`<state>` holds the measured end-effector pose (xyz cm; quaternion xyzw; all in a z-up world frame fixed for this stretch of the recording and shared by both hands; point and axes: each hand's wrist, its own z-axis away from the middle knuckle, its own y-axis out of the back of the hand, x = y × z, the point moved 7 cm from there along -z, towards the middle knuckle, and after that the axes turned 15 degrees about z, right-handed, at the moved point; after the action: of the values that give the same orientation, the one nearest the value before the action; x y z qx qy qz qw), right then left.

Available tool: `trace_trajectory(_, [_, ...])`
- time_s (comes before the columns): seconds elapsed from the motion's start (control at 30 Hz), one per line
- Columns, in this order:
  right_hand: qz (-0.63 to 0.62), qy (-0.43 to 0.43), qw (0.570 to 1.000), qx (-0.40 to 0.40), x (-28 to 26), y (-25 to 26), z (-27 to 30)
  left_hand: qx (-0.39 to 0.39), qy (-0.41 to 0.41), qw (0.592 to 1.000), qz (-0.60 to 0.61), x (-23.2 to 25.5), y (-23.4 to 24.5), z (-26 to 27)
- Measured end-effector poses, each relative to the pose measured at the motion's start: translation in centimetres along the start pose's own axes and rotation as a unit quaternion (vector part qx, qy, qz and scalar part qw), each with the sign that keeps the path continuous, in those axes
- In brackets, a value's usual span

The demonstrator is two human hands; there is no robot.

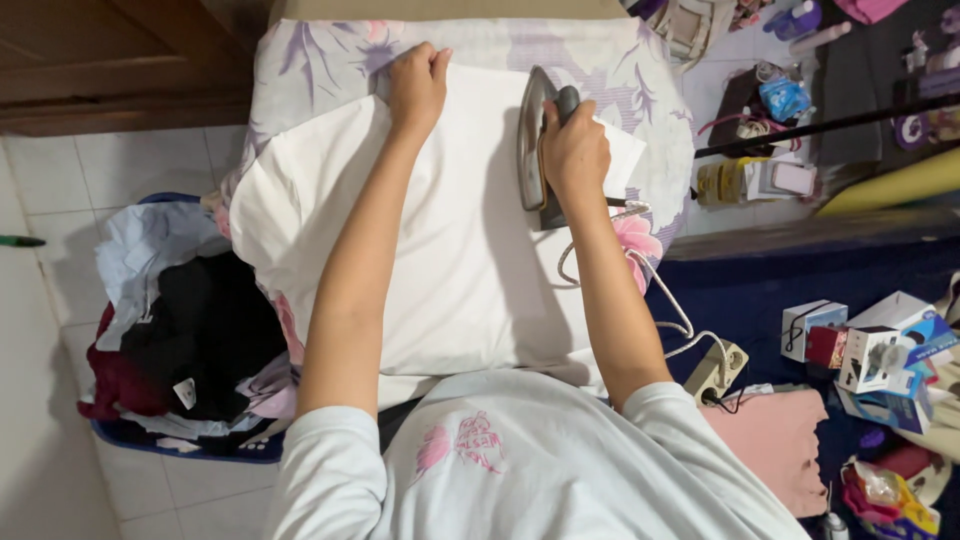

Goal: The recorder irons a white t-shirt and a black sweatshirt on an ironing board, then folds them and places them on a surface.

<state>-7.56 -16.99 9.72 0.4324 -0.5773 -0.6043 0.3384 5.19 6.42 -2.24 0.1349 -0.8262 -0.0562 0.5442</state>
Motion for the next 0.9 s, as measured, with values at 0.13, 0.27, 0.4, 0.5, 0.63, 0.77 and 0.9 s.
trace_trajectory(0.13, [-0.002, 0.034, 0.999, -0.006, -0.4, 0.9, 2.4, 0.001, 0.012, 1.0, 0.001, 1.5, 2.2, 0.4])
trace_trajectory(0.27, [-0.019, 0.129, 0.99, -0.053, -3.1, 1.7, 6.0, -0.044, -0.092, 0.994, -0.025, 6.7, 7.1, 2.2])
trace_trajectory(0.4, [-0.062, 0.189, 0.98, -0.033, -5.9, 0.8, 5.6, -0.016, -0.138, 0.944, -0.298, 8.6, 11.8, 5.2])
trace_trajectory(0.5, [-0.048, 0.188, 0.981, 0.017, -6.8, -0.1, 2.5, -0.098, -0.029, 0.951, -0.291, 3.6, 12.7, 5.3])
trace_trajectory(0.63, [-0.035, 0.181, 0.982, 0.025, -6.5, 0.1, 2.8, -0.076, 0.147, 0.957, -0.239, 3.3, 17.2, 4.7])
trace_trajectory(0.77, [-0.032, 0.243, 0.969, -0.041, -8.4, 0.6, 5.0, -0.04, 0.075, 0.973, -0.214, 4.5, 19.2, 4.8])
trace_trajectory(0.9, [-0.025, 0.307, 0.951, -0.03, -12.8, 0.3, 4.5, -0.038, 0.057, 0.977, -0.202, 5.4, 19.1, 4.7])
